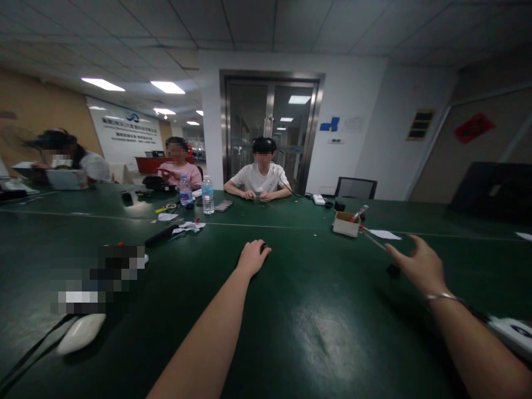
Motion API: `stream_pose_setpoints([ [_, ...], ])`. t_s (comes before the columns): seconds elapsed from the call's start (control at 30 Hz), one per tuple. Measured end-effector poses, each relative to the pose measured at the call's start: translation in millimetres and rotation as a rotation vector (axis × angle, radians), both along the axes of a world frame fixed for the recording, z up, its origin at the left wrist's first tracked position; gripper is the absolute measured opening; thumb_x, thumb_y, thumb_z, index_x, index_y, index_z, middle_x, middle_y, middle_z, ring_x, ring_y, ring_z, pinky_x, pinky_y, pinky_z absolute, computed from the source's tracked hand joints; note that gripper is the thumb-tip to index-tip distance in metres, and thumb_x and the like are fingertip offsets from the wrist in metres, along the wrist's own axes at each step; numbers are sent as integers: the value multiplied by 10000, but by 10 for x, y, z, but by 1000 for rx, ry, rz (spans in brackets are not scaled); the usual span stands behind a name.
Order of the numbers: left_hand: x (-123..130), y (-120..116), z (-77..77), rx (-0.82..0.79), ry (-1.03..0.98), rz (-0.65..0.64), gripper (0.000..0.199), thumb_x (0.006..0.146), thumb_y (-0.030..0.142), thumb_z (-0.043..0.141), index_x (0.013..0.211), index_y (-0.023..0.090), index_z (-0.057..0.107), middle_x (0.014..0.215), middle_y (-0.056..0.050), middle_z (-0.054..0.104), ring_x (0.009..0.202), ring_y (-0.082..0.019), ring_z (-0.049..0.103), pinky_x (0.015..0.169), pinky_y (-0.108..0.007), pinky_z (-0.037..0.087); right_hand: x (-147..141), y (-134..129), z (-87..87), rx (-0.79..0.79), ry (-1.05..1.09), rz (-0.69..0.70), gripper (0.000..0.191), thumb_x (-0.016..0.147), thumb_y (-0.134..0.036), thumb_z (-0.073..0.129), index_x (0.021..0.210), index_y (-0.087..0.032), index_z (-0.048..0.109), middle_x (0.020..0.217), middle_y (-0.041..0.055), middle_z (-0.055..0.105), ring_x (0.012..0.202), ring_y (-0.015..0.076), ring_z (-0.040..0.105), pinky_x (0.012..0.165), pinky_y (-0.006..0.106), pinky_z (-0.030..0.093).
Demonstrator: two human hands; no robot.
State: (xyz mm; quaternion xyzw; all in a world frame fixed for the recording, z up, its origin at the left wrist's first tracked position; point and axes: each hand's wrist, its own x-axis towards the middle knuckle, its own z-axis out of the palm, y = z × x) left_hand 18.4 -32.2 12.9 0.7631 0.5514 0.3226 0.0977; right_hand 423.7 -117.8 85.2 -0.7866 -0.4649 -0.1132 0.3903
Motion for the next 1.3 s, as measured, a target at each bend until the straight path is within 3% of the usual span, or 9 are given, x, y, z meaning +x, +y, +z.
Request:
stream_pose_setpoints([
  [0.1, 22, 15, -8, -37, -39, 10, 339, 853, 458, 467, 1016, 201, 617, 1022, -88, 640, 936, -227, 554, 792, -320, 413, -596, 118, 194, 105, 27, 233, 456, 791, -442, 562, 1128, -139, 611, 775, 89, 614, 651, 192, 553, 574, 292, 403],
  [0.17, 49, 3, -6, -63, -59, 26, 343, 849, 469, 467, 1018, 205, 608, 1011, -90, 637, 926, -227, 560, 767, -315, 418, -1096, 272, 164, -68, 142, 554, 364, 809, -380, 562, 1074, -138, 622, 682, 29, 579, 562, 135, 518, 526, 244, 398],
  [0.23, 57, -14, -13, -93, -100, 72, 364, 844, 484, 465, 1052, 209, 580, 1003, -98, 628, 891, -220, 569, 730, -306, 422, -1587, 452, 2, -398, 260, 843, 350, 794, -313, 608, 1096, -135, 606, 649, 0, 571, 493, 95, 496, 466, 203, 385],
  [0.3, 32, -11, -34, -118, -163, 110, 362, 850, 484, 452, 1063, 209, 553, 991, -100, 621, 863, -207, 576, 711, -297, 425, -2003, 624, -219, -601, 353, 932, 426, 757, -228, 667, 1158, -134, 558, 634, -23, 568, 437, 70, 479, 410, 179, 361],
  [0.43, -63, 96, -108, -105, -333, 86, 228, 877, 388, 429, 955, 207, 544, 915, -64, 631, 832, -178, 584, 733, -290, 431, -2514, 854, -550, -587, 674, 1087, 312, 839, -198, 593, 1130, -112, 523, 614, -20, 575, 436, 69, 519, 415, 169, 410],
  [0.57, -110, 224, -181, -64, -588, 12, 156, 868, 327, 462, 913, 200, 541, 883, -34, 636, 800, -146, 604, 751, -276, 452, -2657, 909, -683, -396, 1072, 1213, 211, 878, -204, 547, 1068, -126, 499, 632, 6, 614, 480, 88, 585, 467, 185, 476],
  [0.77, -93, 228, -207, -108, -758, -263, 184, 805, 329, 559, 877, 162, 580, 851, -51, 661, 775, -147, 635, 766, -286, 480, -2545, 877, -757, -250, 1241, 1215, 28, 868, -122, 544, 880, -103, 560, 602, 23, 606, 493, 84, 589, 474, 175, 485],
  [0.9, -119, 221, -194, -127, -694, -210, 211, 785, 352, 575, 848, 152, 600, 770, -54, 664, 737, -162, 635, 735, -295, 478, -2546, 900, -762, -240, 1216, 1169, 29, 857, -108, 558, 834, -95, 570, 573, 20, 596, 478, 84, 583, 470, 174, 488],
  [1.3, -190, 201, -129, -189, -534, -63, 406, 797, 539, 461, 746, 167, 615, 619, -23, 632, 598, -150, 583, 630, -266, 433, -2613, 995, -767, -249, 1043, 1102, 329, 822, -131, 614, 1145, -90, 566, 634, 20, 619, 510, 108, 612, 436, 201, 535],
])
